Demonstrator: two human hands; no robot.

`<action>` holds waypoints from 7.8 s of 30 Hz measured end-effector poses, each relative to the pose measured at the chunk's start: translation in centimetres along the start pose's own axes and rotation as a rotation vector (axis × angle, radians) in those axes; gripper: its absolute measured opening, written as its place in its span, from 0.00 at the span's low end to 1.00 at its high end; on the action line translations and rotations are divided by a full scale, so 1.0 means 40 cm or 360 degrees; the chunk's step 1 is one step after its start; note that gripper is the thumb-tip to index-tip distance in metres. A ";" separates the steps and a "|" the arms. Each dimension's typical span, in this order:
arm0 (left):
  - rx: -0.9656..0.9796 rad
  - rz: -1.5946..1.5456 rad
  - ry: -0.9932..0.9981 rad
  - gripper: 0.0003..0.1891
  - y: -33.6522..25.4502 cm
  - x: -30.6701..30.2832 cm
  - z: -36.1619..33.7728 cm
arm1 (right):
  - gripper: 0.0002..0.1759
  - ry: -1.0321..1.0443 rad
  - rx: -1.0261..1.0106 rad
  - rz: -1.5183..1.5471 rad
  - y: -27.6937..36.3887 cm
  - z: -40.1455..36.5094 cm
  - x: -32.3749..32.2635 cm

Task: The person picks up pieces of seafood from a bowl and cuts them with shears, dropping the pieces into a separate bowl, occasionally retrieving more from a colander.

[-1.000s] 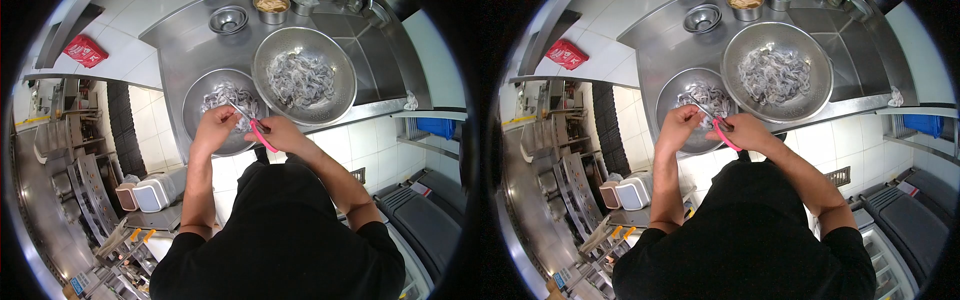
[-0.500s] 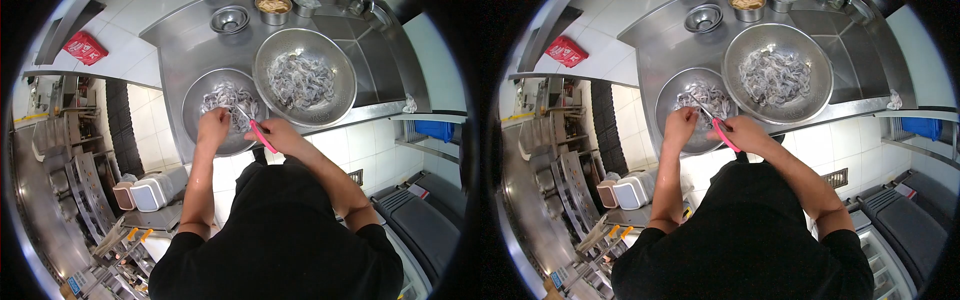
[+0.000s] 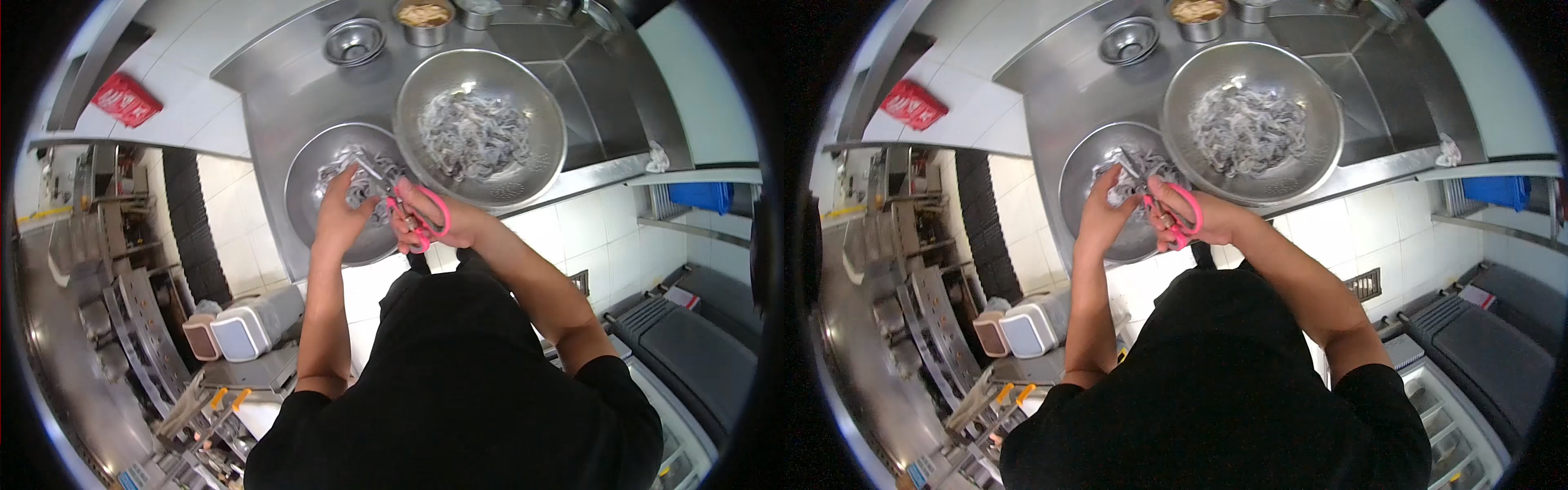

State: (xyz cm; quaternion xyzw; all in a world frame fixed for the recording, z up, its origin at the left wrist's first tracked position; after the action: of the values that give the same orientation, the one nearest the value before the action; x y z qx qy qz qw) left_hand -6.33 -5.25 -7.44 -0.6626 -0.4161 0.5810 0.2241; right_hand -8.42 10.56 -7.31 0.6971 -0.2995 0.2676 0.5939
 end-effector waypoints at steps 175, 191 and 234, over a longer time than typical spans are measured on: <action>0.0020 -0.0388 0.0605 0.50 -0.062 -0.023 -0.048 | 0.34 -0.0126 0.0613 -0.0790 -0.119 -0.071 -0.053; -0.0429 0.0701 -0.0047 0.17 0.072 -0.093 -0.027 | 0.32 -0.0326 0.0377 -0.0598 -0.083 -0.106 -0.044; 0.0142 -0.1987 0.0108 0.08 -0.002 0.006 -0.001 | 0.37 -0.0276 0.0354 -0.0764 -0.025 -0.123 0.021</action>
State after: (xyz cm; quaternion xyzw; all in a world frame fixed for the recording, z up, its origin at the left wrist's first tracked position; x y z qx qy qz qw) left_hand -6.32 -4.99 -7.51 -0.3026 -0.6929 0.3360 0.5617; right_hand -7.18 15.46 -6.61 0.8294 -0.1443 0.0899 0.5322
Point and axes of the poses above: each hand's wrist, its own z-axis towards the middle knuckle, its own x-axis out of the palm, y = z × x, the point moved 9 cm from there along z, towards the middle knuckle, and after that the axes turned 13 degrees about y, right-handed, at the moved point
